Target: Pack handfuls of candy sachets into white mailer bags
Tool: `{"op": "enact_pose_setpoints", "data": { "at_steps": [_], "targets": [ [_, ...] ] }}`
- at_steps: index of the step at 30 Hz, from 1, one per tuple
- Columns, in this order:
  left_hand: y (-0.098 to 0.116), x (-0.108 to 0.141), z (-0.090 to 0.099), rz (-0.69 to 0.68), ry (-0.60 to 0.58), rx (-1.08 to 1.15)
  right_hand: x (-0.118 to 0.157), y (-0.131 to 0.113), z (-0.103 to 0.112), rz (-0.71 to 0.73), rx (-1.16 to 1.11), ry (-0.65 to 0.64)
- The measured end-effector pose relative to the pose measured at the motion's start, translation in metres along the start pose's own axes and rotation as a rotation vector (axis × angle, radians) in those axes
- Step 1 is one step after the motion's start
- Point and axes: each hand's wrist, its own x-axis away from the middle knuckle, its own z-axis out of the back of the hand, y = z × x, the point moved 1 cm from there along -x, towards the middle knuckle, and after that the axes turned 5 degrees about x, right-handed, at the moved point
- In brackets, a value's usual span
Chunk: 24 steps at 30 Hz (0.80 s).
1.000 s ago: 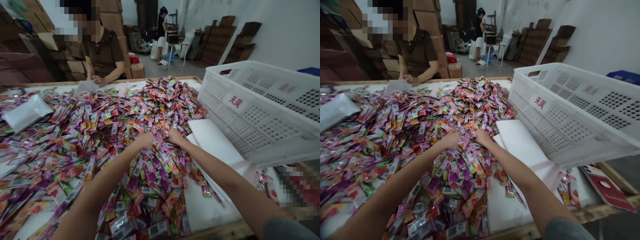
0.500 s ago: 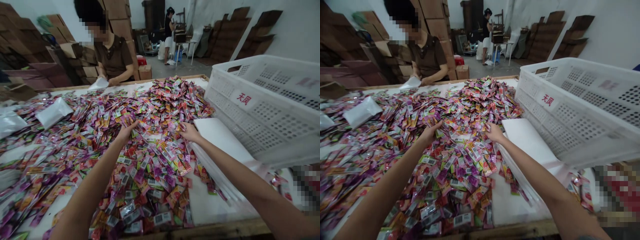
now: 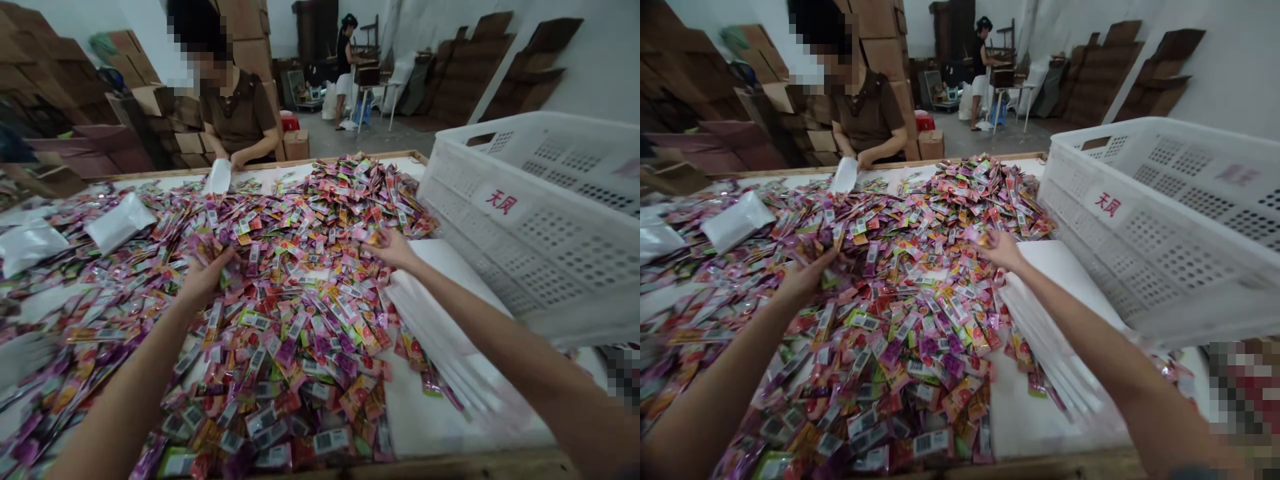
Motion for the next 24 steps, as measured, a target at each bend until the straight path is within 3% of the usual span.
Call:
{"op": "enact_pose_setpoints", "data": {
  "at_steps": [2,4,7,10,13,18,21,24],
  "targets": [
    [0.001,0.001,0.002,-0.141,-0.137,-0.29,-0.015,0.023,0.023,0.0,0.086,0.004],
    [-0.008,0.003,-0.017,-0.187,-0.32,-0.644,-0.022,0.03,0.026,0.024,0.189,-0.062],
    [-0.033,0.007,-0.058,-0.126,-0.548,-1.196,-0.02,0.019,-0.006,0.034,0.328,-0.171],
    [-0.056,0.009,-0.076,-0.108,-0.6,-1.432,-0.012,0.012,-0.041,0.007,0.379,-0.213],
    [-0.064,0.004,-0.06,-0.115,-0.567,-1.316,-0.01,0.02,-0.043,-0.015,0.395,-0.208],
    [-0.043,-0.016,-0.019,-0.154,-0.48,-0.657,-0.019,0.039,-0.005,-0.179,0.181,-0.066],
    [-0.033,-0.025,-0.019,-0.193,-0.397,-0.455,-0.023,0.036,-0.007,-0.16,0.043,-0.041],
    [-0.042,-0.028,-0.036,-0.143,-0.313,-0.349,-0.025,0.024,-0.027,-0.196,-0.023,0.008]
  ]
}}
